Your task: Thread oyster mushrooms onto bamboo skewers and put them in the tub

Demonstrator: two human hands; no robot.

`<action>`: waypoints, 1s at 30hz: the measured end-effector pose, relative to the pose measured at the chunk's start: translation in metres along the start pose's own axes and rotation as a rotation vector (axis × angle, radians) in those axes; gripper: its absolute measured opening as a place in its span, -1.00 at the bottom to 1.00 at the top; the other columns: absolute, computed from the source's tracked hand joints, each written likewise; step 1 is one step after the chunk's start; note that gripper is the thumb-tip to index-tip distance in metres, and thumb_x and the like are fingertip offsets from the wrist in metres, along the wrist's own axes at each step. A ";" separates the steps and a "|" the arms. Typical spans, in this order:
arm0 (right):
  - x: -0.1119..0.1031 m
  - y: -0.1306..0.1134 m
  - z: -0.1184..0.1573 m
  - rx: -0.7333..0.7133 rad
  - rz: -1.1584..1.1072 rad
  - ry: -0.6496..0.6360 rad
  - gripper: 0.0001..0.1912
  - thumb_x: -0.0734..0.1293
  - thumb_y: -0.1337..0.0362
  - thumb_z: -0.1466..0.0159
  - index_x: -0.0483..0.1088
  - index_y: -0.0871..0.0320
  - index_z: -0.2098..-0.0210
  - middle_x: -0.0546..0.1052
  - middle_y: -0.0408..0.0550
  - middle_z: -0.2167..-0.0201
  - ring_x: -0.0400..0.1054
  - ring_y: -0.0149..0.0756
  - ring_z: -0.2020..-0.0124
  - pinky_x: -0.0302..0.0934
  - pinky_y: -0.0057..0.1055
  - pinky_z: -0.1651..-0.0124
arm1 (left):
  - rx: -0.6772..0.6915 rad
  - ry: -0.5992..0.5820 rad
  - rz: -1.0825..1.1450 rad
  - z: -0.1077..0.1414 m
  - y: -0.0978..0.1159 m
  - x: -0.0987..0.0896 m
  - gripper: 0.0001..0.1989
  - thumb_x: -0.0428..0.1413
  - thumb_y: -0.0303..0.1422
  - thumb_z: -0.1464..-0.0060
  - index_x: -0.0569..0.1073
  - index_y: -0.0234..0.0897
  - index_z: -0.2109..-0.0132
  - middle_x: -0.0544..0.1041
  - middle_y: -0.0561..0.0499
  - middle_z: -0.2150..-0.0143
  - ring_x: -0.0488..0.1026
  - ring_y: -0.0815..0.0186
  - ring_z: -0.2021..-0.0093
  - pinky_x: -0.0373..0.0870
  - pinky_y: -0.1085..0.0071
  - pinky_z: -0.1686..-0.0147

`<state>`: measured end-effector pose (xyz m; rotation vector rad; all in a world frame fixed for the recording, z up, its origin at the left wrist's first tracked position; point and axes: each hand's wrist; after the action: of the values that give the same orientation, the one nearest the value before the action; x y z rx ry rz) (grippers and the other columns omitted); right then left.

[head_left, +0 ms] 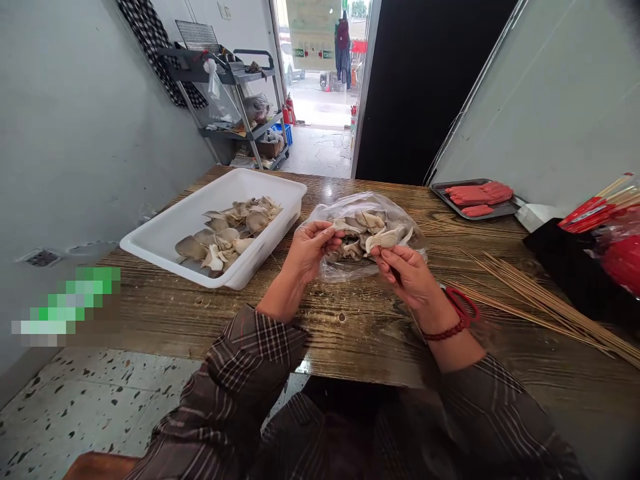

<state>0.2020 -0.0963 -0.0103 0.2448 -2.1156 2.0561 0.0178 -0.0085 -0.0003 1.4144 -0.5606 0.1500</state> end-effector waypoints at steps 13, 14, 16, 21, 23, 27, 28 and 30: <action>0.004 0.011 0.000 -0.283 0.570 0.042 -0.77 0.36 0.17 -0.21 0.59 0.17 0.29 0.54 -0.10 0.52 0.33 -0.38 0.54 0.21 -0.43 0.47 | 0.015 -0.005 0.048 -0.002 -0.003 -0.004 -0.74 0.32 -0.42 0.08 0.39 -0.36 0.28 0.61 -0.04 0.38 0.52 0.45 0.47 0.45 0.52 0.38; 0.004 0.011 0.000 -0.337 0.630 0.047 -0.79 0.36 0.19 -0.21 0.60 0.16 0.30 0.57 -0.07 0.48 0.39 -0.33 0.48 0.26 -0.40 0.40 | 0.013 -0.009 0.059 -0.002 -0.004 -0.004 -0.74 0.32 -0.42 0.08 0.39 -0.36 0.28 0.61 -0.04 0.38 0.52 0.45 0.47 0.45 0.52 0.38; 0.005 0.012 -0.001 -0.408 0.697 0.059 -0.82 0.35 0.22 -0.20 0.60 0.14 0.33 0.62 -0.03 0.40 0.46 -0.26 0.38 0.32 -0.34 0.28 | 0.011 -0.015 0.072 -0.002 -0.004 -0.004 -0.74 0.32 -0.42 0.07 0.39 -0.35 0.28 0.62 -0.04 0.38 0.52 0.45 0.46 0.45 0.53 0.37; 0.004 0.012 -0.002 -0.427 0.730 0.081 -0.79 0.32 0.22 -0.23 0.59 0.14 0.33 0.61 -0.04 0.45 0.46 -0.26 0.43 0.34 -0.33 0.30 | 0.012 -0.012 0.057 0.000 -0.003 -0.002 -0.75 0.32 -0.43 0.08 0.40 -0.35 0.29 0.61 -0.04 0.39 0.52 0.45 0.47 0.44 0.53 0.37; 0.004 0.013 -0.003 -0.429 0.745 0.082 -0.79 0.32 0.21 -0.22 0.59 0.13 0.34 0.61 -0.05 0.46 0.46 -0.26 0.44 0.34 -0.33 0.31 | 0.017 -0.013 0.043 0.001 -0.002 -0.001 -0.75 0.32 -0.42 0.08 0.41 -0.36 0.29 0.61 -0.04 0.39 0.52 0.45 0.47 0.44 0.53 0.37; 0.004 0.013 -0.003 -0.431 0.747 0.102 -0.79 0.33 0.19 -0.22 0.60 0.13 0.35 0.61 -0.05 0.46 0.46 -0.26 0.44 0.34 -0.33 0.30 | 0.028 -0.032 0.031 0.002 -0.002 0.001 -0.73 0.35 -0.39 0.13 0.43 -0.36 0.31 0.59 -0.01 0.41 0.52 0.45 0.46 0.43 0.53 0.38; 0.004 0.013 -0.003 -0.428 0.746 0.104 -0.78 0.33 0.19 -0.22 0.60 0.13 0.35 0.61 -0.05 0.47 0.46 -0.26 0.44 0.34 -0.33 0.30 | 0.030 -0.035 0.032 0.002 -0.003 0.001 -0.72 0.36 -0.38 0.15 0.44 -0.36 0.32 0.59 0.00 0.42 0.51 0.44 0.46 0.43 0.52 0.39; 0.004 0.013 -0.003 -0.422 0.745 0.104 -0.78 0.32 0.19 -0.23 0.60 0.14 0.34 0.61 -0.05 0.48 0.46 -0.26 0.44 0.34 -0.33 0.31 | 0.033 -0.040 0.037 0.001 -0.004 0.000 -0.71 0.38 -0.38 0.18 0.45 -0.37 0.33 0.57 0.02 0.45 0.51 0.44 0.47 0.43 0.52 0.39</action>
<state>0.1948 -0.0928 -0.0219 -0.8001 -2.7598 1.7645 0.0191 -0.0101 -0.0034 1.4425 -0.6199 0.1621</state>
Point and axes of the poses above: each hand's wrist, its own z-axis away from the middle knuckle, its own x-axis out of the palm, y = z × x
